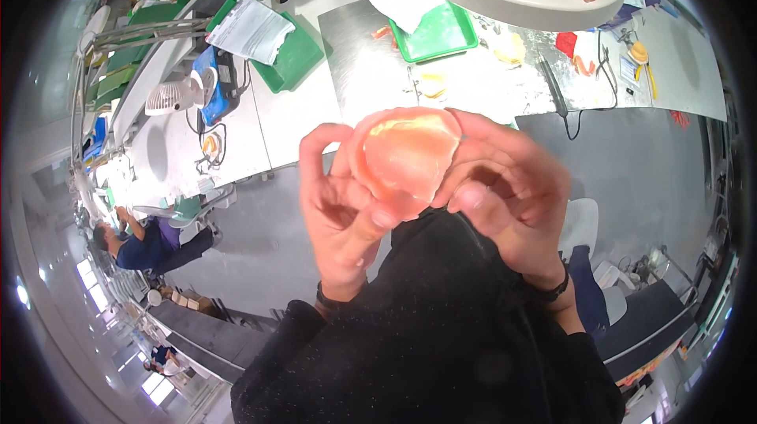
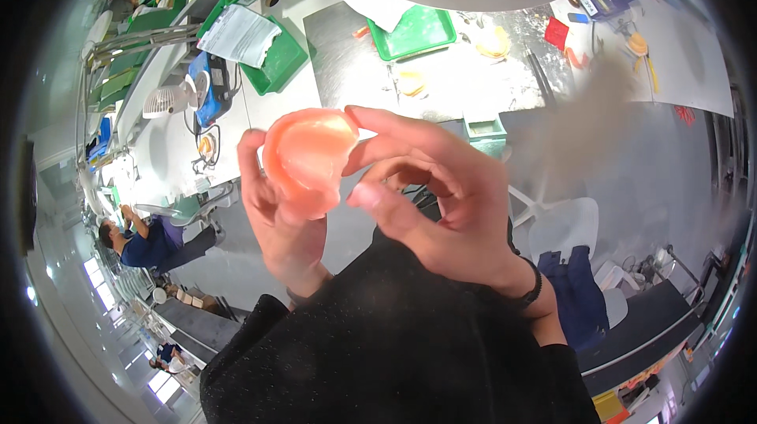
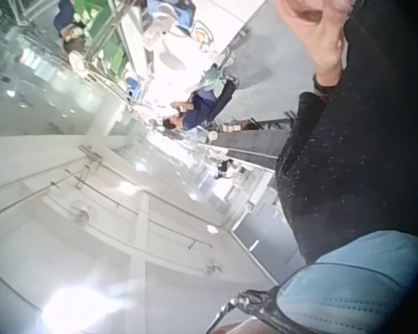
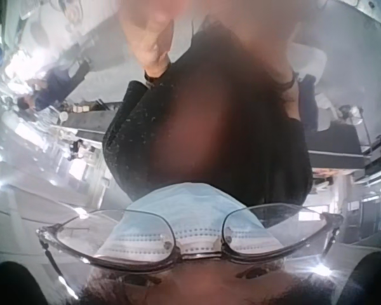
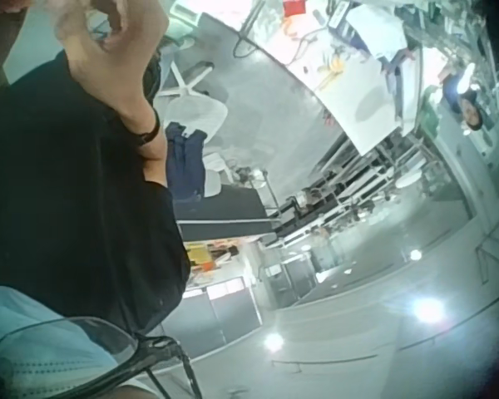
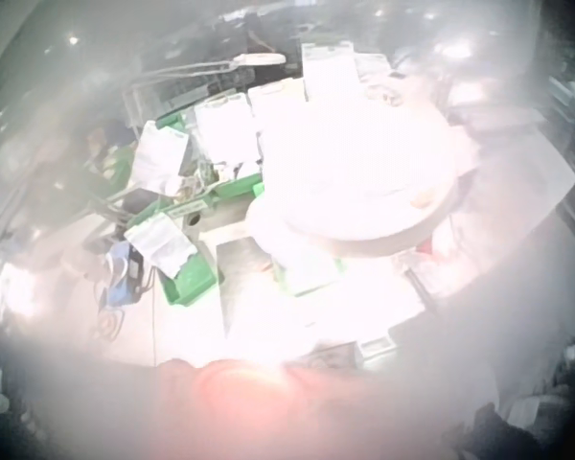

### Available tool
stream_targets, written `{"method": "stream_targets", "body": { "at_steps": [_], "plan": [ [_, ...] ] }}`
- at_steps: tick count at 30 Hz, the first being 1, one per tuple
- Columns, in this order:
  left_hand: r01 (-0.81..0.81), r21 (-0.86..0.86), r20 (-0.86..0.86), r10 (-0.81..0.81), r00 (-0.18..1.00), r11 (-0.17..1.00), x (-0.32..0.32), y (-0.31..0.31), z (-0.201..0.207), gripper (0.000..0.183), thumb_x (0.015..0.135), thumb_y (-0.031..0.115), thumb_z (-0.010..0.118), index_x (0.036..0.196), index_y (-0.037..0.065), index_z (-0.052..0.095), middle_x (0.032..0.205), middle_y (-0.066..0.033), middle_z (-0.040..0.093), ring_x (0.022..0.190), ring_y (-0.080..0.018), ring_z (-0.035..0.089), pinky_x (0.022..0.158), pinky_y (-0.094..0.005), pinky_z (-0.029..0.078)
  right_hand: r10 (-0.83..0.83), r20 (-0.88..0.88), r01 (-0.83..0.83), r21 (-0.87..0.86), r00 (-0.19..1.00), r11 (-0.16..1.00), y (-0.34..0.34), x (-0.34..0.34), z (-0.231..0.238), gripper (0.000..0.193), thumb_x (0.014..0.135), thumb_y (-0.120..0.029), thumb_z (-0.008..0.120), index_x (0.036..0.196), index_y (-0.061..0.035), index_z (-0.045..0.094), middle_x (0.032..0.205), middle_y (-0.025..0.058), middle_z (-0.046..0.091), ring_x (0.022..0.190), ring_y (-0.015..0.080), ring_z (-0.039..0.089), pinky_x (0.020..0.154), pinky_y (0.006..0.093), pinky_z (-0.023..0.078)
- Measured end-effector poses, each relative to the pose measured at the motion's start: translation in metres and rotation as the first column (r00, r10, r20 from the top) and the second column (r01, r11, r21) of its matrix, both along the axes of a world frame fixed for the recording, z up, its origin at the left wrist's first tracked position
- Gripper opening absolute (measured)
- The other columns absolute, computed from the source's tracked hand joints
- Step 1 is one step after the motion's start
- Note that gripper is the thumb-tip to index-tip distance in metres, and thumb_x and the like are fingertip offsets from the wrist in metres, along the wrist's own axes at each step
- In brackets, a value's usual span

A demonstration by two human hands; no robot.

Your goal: Cleaning and adjusting dental dentures using a pressurized machine and hand tools.

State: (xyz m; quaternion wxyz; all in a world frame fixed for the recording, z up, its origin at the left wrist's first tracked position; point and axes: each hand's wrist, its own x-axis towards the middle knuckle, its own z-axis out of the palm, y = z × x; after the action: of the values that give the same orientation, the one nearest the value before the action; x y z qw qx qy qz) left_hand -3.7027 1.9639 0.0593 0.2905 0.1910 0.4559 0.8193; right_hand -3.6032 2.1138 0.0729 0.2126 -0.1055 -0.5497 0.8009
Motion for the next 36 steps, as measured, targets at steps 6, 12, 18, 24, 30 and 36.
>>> {"method": "stream_targets", "body": {
  "at_steps": [6,12,18,24,30,36],
  "plan": [
    [-0.224,-0.050,-0.316,0.197,0.928,0.973,0.014,0.016,-0.003,0.057,0.078,0.010,0.079,0.114,0.005,0.035,0.108,-0.0144,0.056,0.097,-0.0181,0.058,0.084,-0.0323,0.048,-0.109,-0.054,0.114,0.111,0.993,0.987,-0.006,-0.001,-0.007,0.040,0.077,0.001,0.074,0.114,0.0016,0.062,0.098,0.0113,0.066,0.080,0.0133,0.064,0.067,0.0232,0.050],
    [-0.258,-0.098,-0.106,0.248,0.963,0.961,0.023,0.023,0.012,0.053,0.080,0.013,0.077,0.118,0.000,0.044,0.094,-0.0104,0.061,0.089,-0.0148,0.059,0.083,-0.0279,0.045,-0.100,-0.066,0.116,0.310,0.993,0.944,0.008,0.006,-0.002,0.025,0.073,0.001,0.075,0.097,0.0018,0.066,0.095,0.0119,0.063,0.079,0.0153,0.060,0.069,0.0265,0.046],
    [-0.138,-0.038,-0.173,0.129,0.976,0.990,0.020,0.016,0.011,0.056,0.078,0.010,0.077,0.123,-0.005,0.047,0.105,-0.0159,0.064,0.095,-0.0172,0.062,0.082,-0.0282,0.048,-0.080,-0.073,0.100,0.343,0.994,0.934,0.012,0.011,0.010,0.025,0.071,-0.003,0.075,0.093,0.0022,0.064,0.093,0.0147,0.060,0.080,0.0188,0.058,0.071,0.0292,0.045],
    [-0.073,-0.005,-0.155,0.072,0.985,0.997,0.021,0.013,0.003,0.056,0.076,0.007,0.078,0.121,-0.002,0.045,0.101,-0.0147,0.063,0.090,-0.0175,0.063,0.077,-0.0297,0.051,-0.098,-0.146,0.149,0.391,0.984,0.908,0.013,0.010,0.012,0.023,0.071,-0.004,0.072,0.092,0.0019,0.065,0.090,0.0146,0.059,0.073,0.0179,0.057,0.064,0.0284,0.045],
    [-0.010,0.152,-0.146,0.032,0.989,0.988,0.016,0.023,0.002,0.055,0.076,0.004,0.078,0.119,0.001,0.043,0.099,-0.0126,0.061,0.087,-0.0197,0.061,0.071,-0.0307,0.050,-0.105,-0.123,0.146,0.407,0.987,0.902,0.013,0.013,0.021,0.024,0.071,-0.004,0.072,0.093,0.0004,0.067,0.087,0.0133,0.059,0.071,0.0166,0.054,0.061,0.0265,0.044],
    [0.063,0.148,-0.144,-0.042,0.989,0.987,0.013,0.020,0.002,0.052,0.076,0.003,0.076,0.116,0.001,0.043,0.094,-0.0122,0.060,0.084,-0.0205,0.060,0.070,-0.0328,0.050,-0.118,-0.173,0.185,0.455,0.978,0.871,0.012,0.012,0.018,0.025,0.070,-0.004,0.073,0.093,-0.0003,0.067,0.087,0.0125,0.060,0.071,0.0161,0.053,0.062,0.0254,0.043]
  ]
}}
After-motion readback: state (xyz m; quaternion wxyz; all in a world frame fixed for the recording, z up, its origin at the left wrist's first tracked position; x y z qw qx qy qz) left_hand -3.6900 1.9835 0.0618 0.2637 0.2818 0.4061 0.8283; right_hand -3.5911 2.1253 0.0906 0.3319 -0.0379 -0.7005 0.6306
